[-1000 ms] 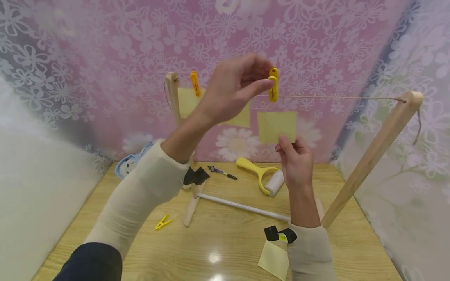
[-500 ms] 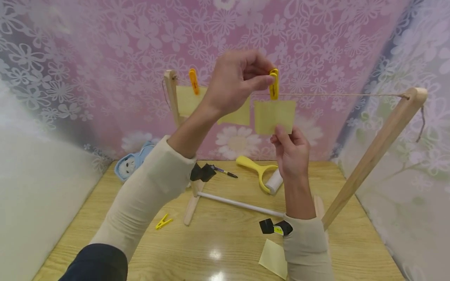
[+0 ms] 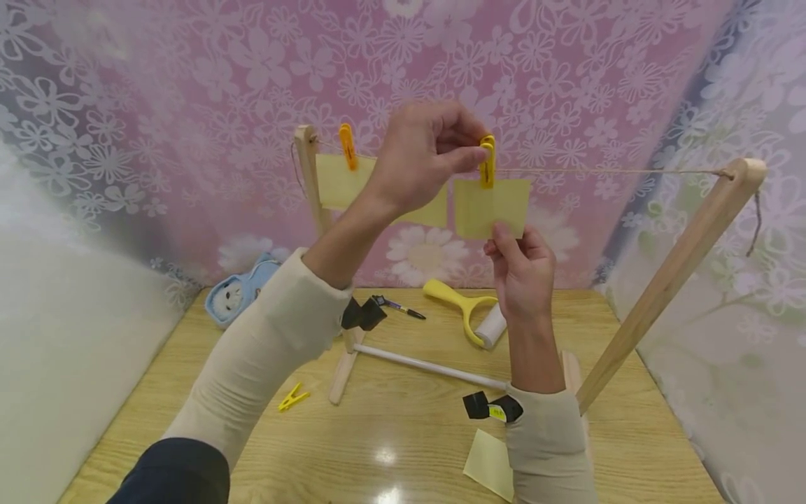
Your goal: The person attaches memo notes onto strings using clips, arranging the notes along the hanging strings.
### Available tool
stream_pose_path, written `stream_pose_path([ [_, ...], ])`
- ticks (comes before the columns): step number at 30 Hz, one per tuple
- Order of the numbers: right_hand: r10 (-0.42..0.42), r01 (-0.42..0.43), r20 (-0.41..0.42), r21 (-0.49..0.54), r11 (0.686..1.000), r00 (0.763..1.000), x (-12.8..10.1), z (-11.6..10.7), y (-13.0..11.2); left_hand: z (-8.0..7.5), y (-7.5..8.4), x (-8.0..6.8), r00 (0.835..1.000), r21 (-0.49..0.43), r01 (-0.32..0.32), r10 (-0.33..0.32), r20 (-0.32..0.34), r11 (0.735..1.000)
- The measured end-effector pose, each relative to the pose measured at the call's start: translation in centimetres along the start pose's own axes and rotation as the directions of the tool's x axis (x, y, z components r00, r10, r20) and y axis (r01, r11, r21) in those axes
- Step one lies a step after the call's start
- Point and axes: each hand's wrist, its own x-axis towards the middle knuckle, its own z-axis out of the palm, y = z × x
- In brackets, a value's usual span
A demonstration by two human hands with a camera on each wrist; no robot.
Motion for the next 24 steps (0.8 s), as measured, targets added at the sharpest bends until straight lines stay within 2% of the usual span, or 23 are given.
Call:
stream_pose_path([
  [3,0.004,-0.004,0.005,0.024,1.0,1.0,0.03,0.19,0.0,0.06,-0.15,-0.05,1.0,0.01,0.003,-0.003,0.006,1.0],
  [11,-0.03,0.03,-0.001,-0.011,1.0,1.0,-0.13,0.51,0.12,0.32,-0.35,-0.15,1.0,0.029,-0.009,0.009,0.005,1.0],
  [16,-0.025,0.025,0.004,-0.02,1.0,1.0,-0.21,0.54,0.08,0.4,-0.39,-0.28,1.0,0.078,-0.014,0.012,0.022,0.997],
  [19,-0.006,0.006,0.011,0.011,1.0,1.0,-0.22,0.45,0.04,0.49,-0.39,-0.34,0.999,0.114,-0.015,0.01,0.038,0.993],
  [24,0.012,-0.012,0.017,0.028,1.0,1.0,-0.22,0.32,0.07,0.68,-0.35,-0.35,0.998,0.129,0.016,-0.022,0.052,0.992],
])
